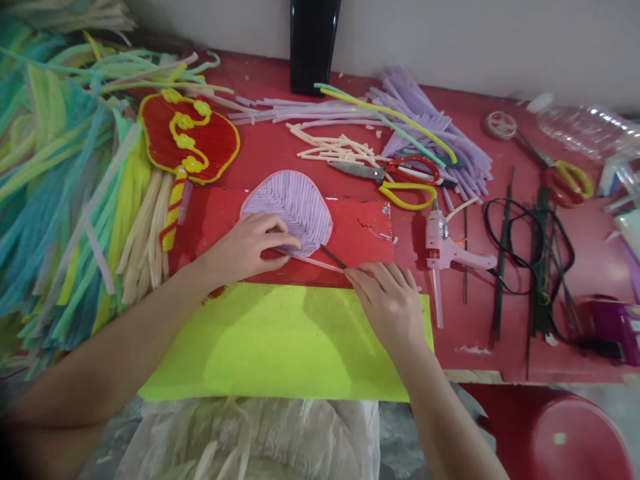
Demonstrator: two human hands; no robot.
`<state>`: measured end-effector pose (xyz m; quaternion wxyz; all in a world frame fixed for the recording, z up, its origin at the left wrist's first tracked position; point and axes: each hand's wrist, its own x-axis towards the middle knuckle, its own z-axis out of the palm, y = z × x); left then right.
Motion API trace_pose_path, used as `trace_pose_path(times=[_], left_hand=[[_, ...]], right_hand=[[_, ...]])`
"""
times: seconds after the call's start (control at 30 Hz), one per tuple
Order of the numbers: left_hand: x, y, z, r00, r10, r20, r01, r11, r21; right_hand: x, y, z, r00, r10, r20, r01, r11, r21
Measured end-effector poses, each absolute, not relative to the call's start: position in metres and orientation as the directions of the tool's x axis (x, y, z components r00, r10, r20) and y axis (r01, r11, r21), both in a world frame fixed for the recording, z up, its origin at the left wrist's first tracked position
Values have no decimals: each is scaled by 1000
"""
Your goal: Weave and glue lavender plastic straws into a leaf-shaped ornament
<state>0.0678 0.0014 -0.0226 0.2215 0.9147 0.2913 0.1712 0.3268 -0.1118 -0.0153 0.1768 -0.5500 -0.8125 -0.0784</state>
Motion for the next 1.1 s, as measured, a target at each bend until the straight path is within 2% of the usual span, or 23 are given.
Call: trace_pose_path(times=[0.2,0.4,0.77,0.93,1.1], left_hand=[[68,2,-24,775,598,204,448,-748,490],[68,2,-24,770,602,211,457,-751,476],[69,3,-24,767,615,183,459,-724,515],[70,3,-23,767,614,185,452,-723,523],[70,5,-25,763,623,175,457,-710,536]], right_hand=[[329,-103,-13,-352,864,361,922,387,-28],[328,-94,-12,-344,870,353,923,382,-41],[329,-87,-25,-280,899,337,923,349,-162],[321,-83,-22,-298,895,332,858,404,-319],[315,-73,-22,-326,876,354,822,448,-351]])
